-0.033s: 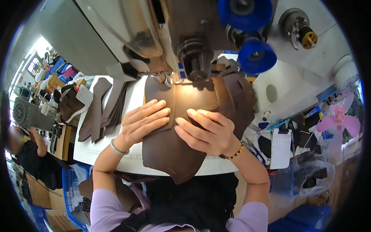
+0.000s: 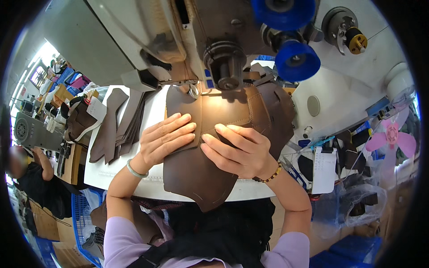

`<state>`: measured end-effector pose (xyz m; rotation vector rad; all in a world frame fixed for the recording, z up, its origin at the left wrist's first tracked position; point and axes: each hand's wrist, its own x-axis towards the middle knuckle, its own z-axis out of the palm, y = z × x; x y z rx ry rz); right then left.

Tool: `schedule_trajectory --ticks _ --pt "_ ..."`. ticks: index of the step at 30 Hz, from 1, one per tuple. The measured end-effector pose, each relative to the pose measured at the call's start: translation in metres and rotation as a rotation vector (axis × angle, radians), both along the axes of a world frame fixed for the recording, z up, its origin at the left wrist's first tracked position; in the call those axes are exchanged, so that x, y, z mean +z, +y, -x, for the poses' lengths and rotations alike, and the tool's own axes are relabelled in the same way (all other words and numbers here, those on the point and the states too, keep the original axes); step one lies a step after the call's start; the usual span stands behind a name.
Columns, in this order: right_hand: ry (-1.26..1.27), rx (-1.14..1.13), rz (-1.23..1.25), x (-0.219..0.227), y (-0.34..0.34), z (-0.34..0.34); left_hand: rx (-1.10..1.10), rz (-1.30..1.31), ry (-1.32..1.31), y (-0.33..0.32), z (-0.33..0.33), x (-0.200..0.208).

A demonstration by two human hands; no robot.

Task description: Stitch together various leather and textile components of a shoe upper using a heavy-duty sewing machine.

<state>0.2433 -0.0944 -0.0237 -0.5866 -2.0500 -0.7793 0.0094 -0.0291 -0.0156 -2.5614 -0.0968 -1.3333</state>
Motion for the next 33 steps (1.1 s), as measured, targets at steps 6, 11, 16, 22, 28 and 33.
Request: schedule_trajectory --ticks 6,11,16,22,28,33 --pt "0.017 0.005 -0.003 -0.0005 0.0016 0.001 -0.014 0.035 -0.031 0.0004 -0.0013 -0.0018" --pt "0.04 0.023 -0.04 -0.0022 0.0031 0.0009 -0.012 0.046 -0.028 -0.0004 -0.0015 0.0015" --pt "0.033 0.034 -0.025 -0.0025 0.0028 0.0002 0.018 0.041 -0.045 -0.0005 0.0002 0.0012" --pt "0.022 0.033 0.036 -0.0002 -0.0005 0.0018 -0.023 0.06 -0.059 0.0021 0.0014 -0.004" --pt "0.032 0.026 0.032 -0.0011 -0.0005 0.0019 -0.088 0.08 -0.095 0.0028 -0.001 -0.0042" --pt "0.034 0.005 0.01 -0.0015 0.0009 0.0012 -0.035 0.061 -0.08 -0.0001 -0.0013 0.0001"
